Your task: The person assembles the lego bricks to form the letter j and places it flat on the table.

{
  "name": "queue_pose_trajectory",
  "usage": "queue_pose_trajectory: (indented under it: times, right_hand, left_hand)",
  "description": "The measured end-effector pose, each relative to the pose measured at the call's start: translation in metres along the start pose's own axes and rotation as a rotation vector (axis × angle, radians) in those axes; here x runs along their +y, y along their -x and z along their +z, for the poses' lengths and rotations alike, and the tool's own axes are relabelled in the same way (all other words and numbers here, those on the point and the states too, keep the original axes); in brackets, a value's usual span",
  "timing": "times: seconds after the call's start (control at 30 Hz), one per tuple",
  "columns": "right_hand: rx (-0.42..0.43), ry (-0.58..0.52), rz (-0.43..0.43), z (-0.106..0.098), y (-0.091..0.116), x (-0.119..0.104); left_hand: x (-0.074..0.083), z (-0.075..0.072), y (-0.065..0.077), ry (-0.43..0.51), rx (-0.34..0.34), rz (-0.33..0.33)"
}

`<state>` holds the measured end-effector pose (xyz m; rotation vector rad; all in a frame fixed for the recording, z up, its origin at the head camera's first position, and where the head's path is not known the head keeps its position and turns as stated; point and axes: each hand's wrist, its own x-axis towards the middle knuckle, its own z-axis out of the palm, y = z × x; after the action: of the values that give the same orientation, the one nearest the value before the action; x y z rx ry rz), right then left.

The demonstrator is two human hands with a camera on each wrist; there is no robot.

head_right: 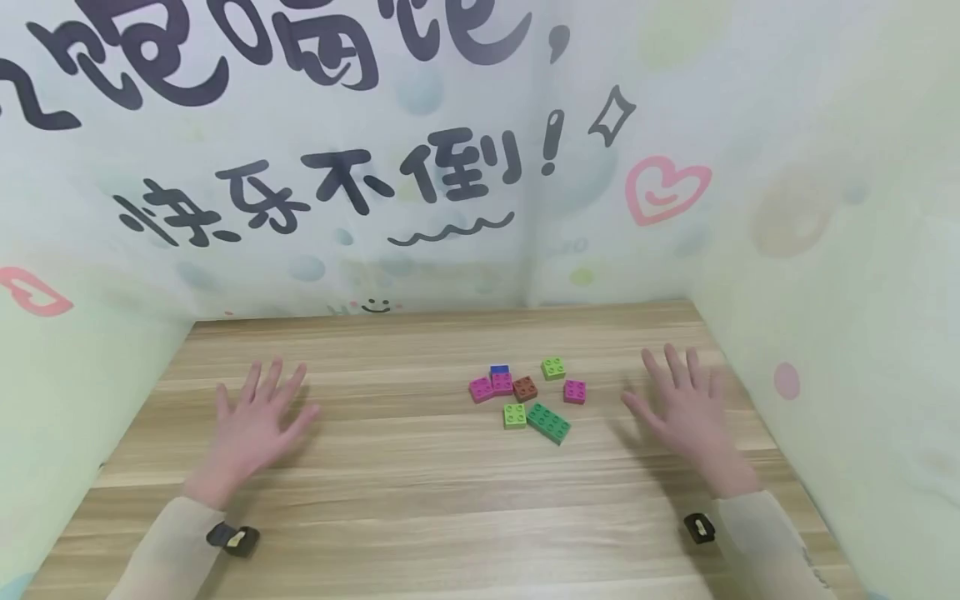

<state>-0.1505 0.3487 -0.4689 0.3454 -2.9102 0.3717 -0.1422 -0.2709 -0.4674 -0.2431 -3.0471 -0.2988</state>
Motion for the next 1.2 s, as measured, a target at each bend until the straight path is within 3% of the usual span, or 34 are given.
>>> queue_pose_trajectory:
  times: [0.4, 0.6, 0.8, 1.03, 1.2]
  right_hand:
    - [0.147, -0.070, -0.156, 0.016, -0.004, -0.029]
    - [0.155, -0.126, -0.243, 0.021, -0.003, -0.047]
    - [0.092, -0.139, -0.308, 0.031, -0.002, -0.062]
    - [-0.071, -0.174, -0.273, 0.040, -0.002, -0.077]
    - [-0.136, -0.179, -0.249, 0.045, -0.004, -0.085]
  left_hand:
    - [0.028, 0.006, 0.005, 0.063, -0.004, 0.042]
    - [0.043, 0.014, 0.009, 0.120, 0.021, 0.074]
    - [0.062, 0.022, 0.013, 0.168, 0.054, 0.116]
    - [0.081, 0.029, 0.016, 0.198, 0.074, 0.165]
    - [0.088, 0.035, 0.018, 0.211, 0.078, 0.205]
